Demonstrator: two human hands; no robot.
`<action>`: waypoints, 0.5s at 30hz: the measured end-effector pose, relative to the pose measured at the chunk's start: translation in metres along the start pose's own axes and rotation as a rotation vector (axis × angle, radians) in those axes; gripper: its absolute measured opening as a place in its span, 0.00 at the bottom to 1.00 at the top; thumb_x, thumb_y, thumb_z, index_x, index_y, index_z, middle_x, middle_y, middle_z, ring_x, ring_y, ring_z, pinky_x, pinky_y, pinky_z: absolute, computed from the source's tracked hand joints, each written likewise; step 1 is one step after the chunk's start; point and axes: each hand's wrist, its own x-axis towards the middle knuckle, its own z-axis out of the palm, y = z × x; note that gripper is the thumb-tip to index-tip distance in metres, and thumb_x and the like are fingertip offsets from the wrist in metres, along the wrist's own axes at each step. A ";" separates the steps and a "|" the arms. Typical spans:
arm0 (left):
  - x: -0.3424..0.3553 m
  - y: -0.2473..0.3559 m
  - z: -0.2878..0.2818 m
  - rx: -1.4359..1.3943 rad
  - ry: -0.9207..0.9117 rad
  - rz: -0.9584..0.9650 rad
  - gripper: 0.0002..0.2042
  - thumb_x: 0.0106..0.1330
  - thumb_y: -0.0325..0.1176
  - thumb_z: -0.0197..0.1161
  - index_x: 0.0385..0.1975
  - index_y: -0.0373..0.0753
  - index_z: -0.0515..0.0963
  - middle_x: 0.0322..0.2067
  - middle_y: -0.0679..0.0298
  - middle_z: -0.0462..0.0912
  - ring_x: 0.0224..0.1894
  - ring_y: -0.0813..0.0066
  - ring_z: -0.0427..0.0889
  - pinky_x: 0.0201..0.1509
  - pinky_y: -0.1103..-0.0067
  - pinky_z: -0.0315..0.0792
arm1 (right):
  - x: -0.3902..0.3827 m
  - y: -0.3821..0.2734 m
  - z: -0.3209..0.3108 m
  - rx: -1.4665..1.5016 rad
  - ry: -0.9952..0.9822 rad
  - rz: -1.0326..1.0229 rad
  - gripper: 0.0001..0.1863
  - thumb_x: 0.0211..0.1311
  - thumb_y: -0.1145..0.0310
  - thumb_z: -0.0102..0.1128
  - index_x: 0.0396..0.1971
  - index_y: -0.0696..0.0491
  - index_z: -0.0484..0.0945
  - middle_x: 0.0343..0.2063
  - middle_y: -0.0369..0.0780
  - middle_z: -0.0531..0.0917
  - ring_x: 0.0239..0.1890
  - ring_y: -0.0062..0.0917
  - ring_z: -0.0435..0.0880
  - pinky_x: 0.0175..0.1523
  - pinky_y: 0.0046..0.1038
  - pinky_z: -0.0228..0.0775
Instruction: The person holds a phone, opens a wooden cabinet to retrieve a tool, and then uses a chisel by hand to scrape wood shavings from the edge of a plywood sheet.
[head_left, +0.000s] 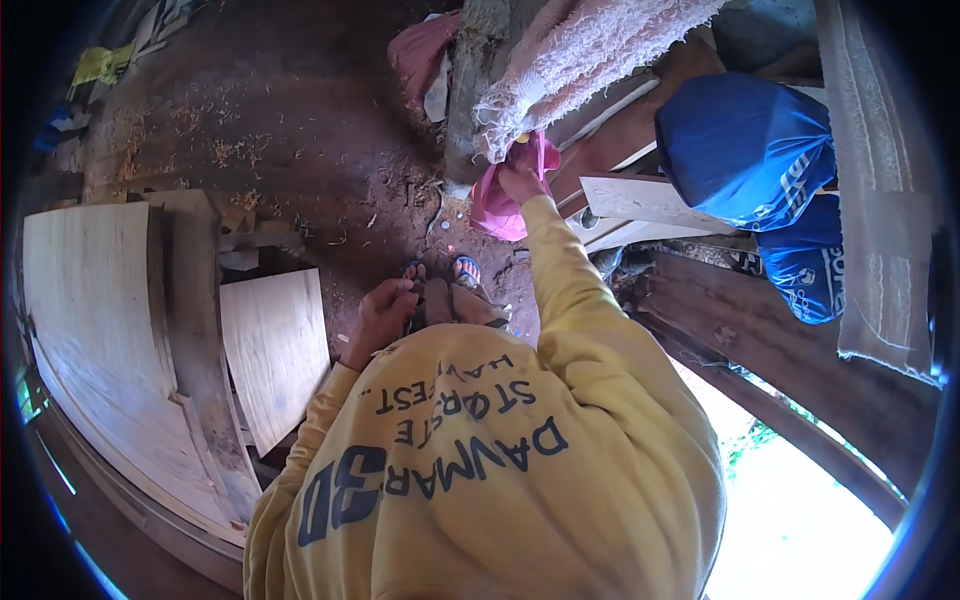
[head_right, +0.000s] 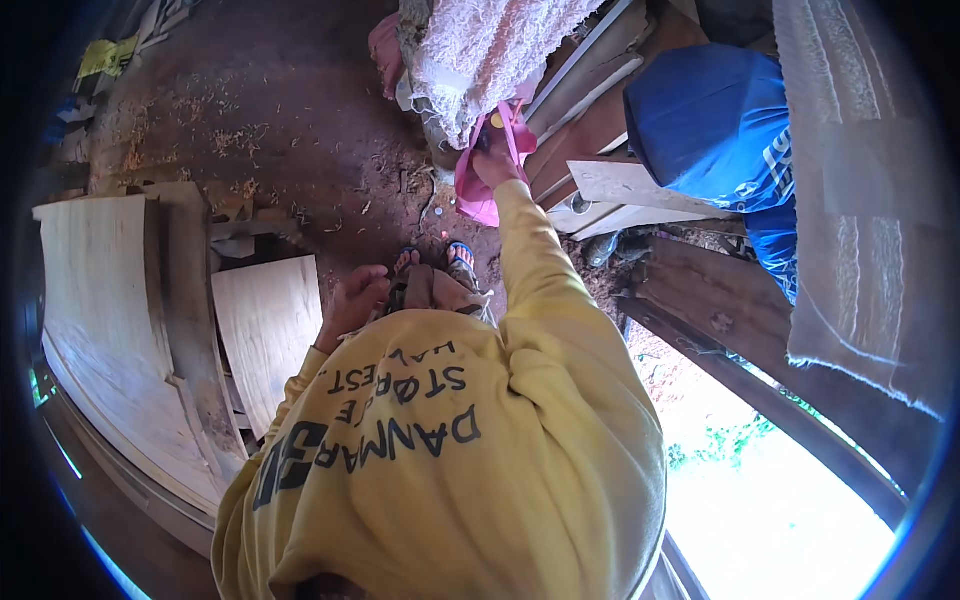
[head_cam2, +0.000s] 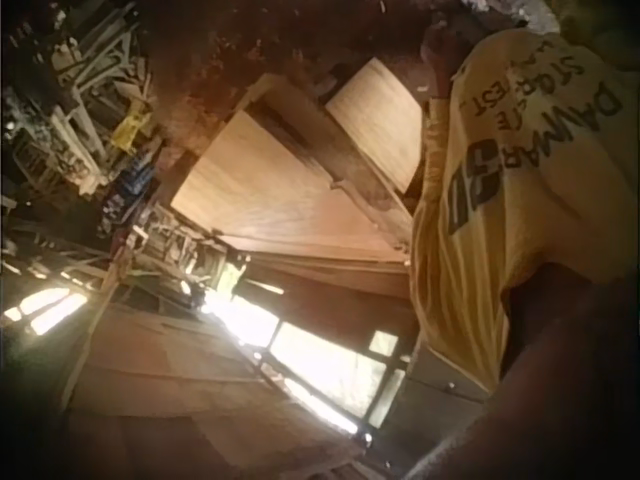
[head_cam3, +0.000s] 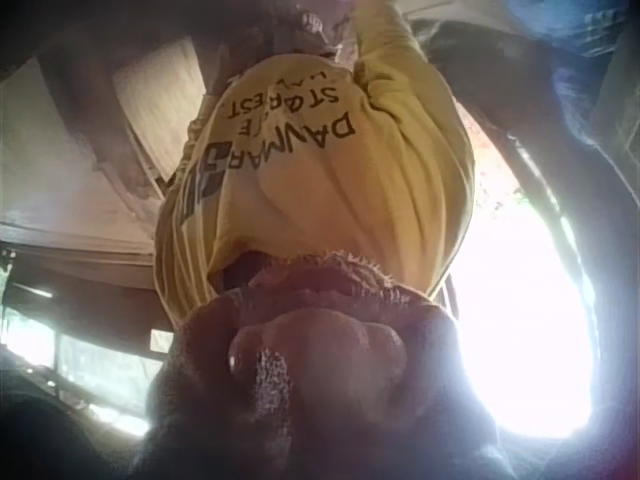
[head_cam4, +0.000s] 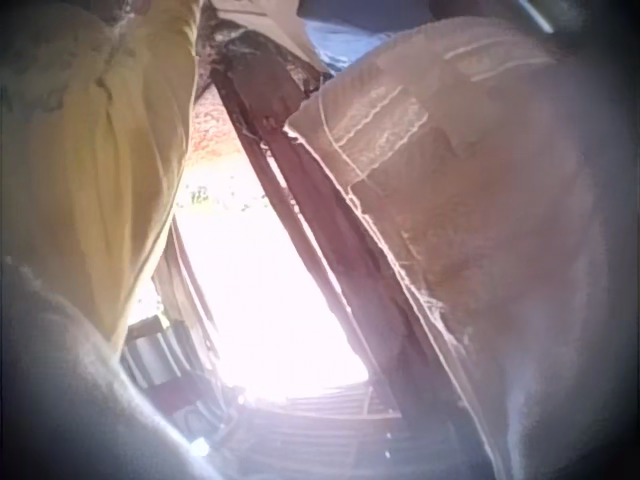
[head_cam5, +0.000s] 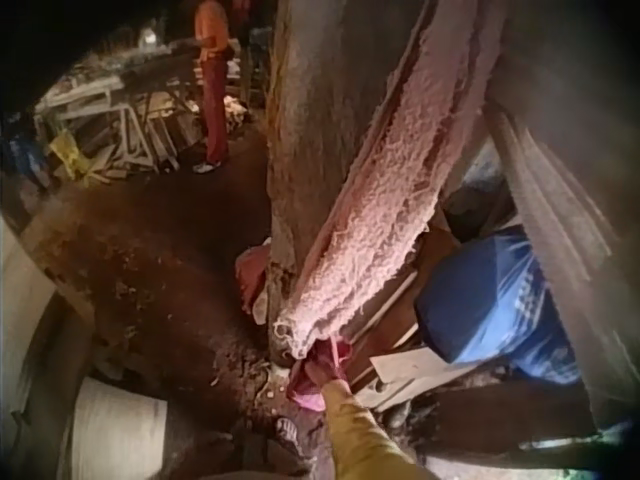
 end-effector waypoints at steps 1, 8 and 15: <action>0.001 0.006 0.006 -0.019 0.009 -0.018 0.18 0.69 0.35 0.64 0.55 0.33 0.78 0.37 0.63 0.85 0.37 0.79 0.82 0.41 0.78 0.77 | 0.003 0.017 -0.009 -0.074 0.001 0.103 0.26 0.63 0.56 0.57 0.53 0.62 0.74 0.50 0.62 0.80 0.59 0.56 0.77 0.64 0.43 0.68; -0.008 0.025 0.030 -0.085 0.106 -0.089 0.15 0.70 0.32 0.63 0.52 0.33 0.79 0.34 0.66 0.84 0.34 0.83 0.80 0.38 0.82 0.74 | 0.054 0.078 0.018 -0.142 0.292 -0.046 0.21 0.65 0.61 0.55 0.52 0.59 0.78 0.50 0.60 0.82 0.51 0.53 0.81 0.56 0.46 0.73; -0.033 -0.023 0.035 -0.121 0.211 -0.105 0.16 0.68 0.35 0.64 0.51 0.33 0.80 0.34 0.65 0.85 0.33 0.81 0.81 0.36 0.82 0.75 | 0.074 0.061 0.056 0.517 0.146 0.293 0.21 0.66 0.63 0.60 0.58 0.53 0.78 0.49 0.42 0.84 0.44 0.32 0.83 0.46 0.32 0.75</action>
